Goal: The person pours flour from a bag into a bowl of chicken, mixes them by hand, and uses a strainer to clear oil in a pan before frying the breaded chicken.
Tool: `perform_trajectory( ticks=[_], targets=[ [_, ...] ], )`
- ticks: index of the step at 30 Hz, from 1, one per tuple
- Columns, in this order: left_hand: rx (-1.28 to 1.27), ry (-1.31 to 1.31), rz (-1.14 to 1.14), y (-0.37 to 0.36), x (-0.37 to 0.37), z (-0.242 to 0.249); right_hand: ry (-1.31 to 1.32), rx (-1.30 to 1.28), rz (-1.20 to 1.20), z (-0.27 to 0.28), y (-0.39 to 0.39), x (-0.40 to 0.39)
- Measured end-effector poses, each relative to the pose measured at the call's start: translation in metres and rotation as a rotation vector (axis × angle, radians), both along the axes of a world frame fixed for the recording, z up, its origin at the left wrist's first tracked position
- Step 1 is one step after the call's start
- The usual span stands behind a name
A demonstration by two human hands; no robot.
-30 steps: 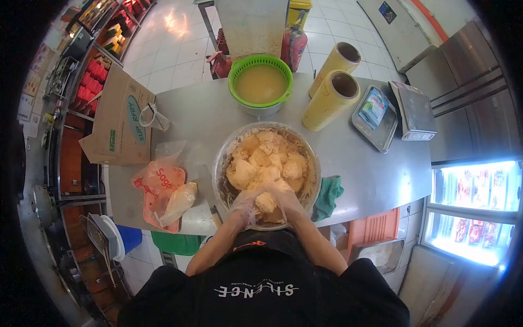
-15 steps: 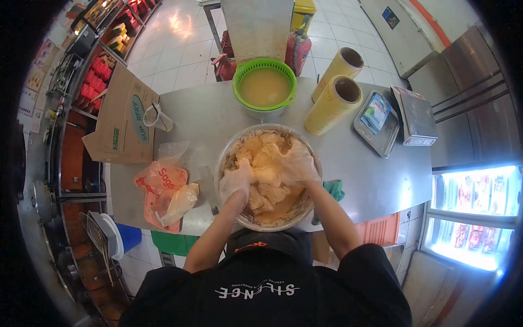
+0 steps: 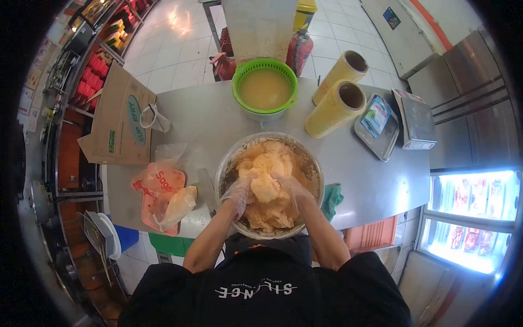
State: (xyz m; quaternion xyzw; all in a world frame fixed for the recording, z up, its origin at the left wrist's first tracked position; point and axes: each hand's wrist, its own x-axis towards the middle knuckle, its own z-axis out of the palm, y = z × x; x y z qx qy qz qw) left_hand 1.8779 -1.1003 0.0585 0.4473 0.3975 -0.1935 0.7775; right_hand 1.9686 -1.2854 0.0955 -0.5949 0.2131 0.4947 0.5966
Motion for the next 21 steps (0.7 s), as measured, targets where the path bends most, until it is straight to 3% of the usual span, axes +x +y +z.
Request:
perform_trajectory(
  ticks=[1,3,5,7,10,11,13,15,17,21],
  targets=[
    [0.023,-0.023,0.004,0.008,0.003,0.017,-0.088,0.040,0.004,0.005,-0.003,-0.001],
    [0.427,-0.169,-0.494,0.031,0.002,0.040,-0.319,0.112,0.007,0.020,-0.003,-0.009],
    [0.596,-0.177,-0.651,0.038,0.005,0.060,-0.615,0.178,0.005,0.040,0.001,-0.014],
    [0.506,-0.052,-0.493,0.027,0.007,0.078,-0.704,0.046,0.145,0.041,0.001,-0.018],
    [0.603,-0.134,-0.715,0.027,0.010,0.114,-0.676,-0.066,0.161,0.052,-0.006,-0.013],
    [0.641,-0.028,-0.644,0.026,0.015,0.109,-0.640,-0.085,0.138,0.055,-0.008,-0.008],
    [0.708,0.188,-0.492,0.022,0.026,0.080,-0.669,-0.336,0.182,0.023,-0.012,0.006],
    [0.752,0.187,-0.460,0.018,0.040,-0.033,-0.583,-0.536,0.165,0.021,0.005,0.030],
    [0.786,0.210,-0.461,0.010,0.053,-0.053,-0.360,-0.687,0.081,0.044,0.040,0.050],
    [0.825,0.192,-0.332,-0.002,0.075,0.016,-0.755,-0.645,0.487,-0.056,0.060,0.078]
  ],
)
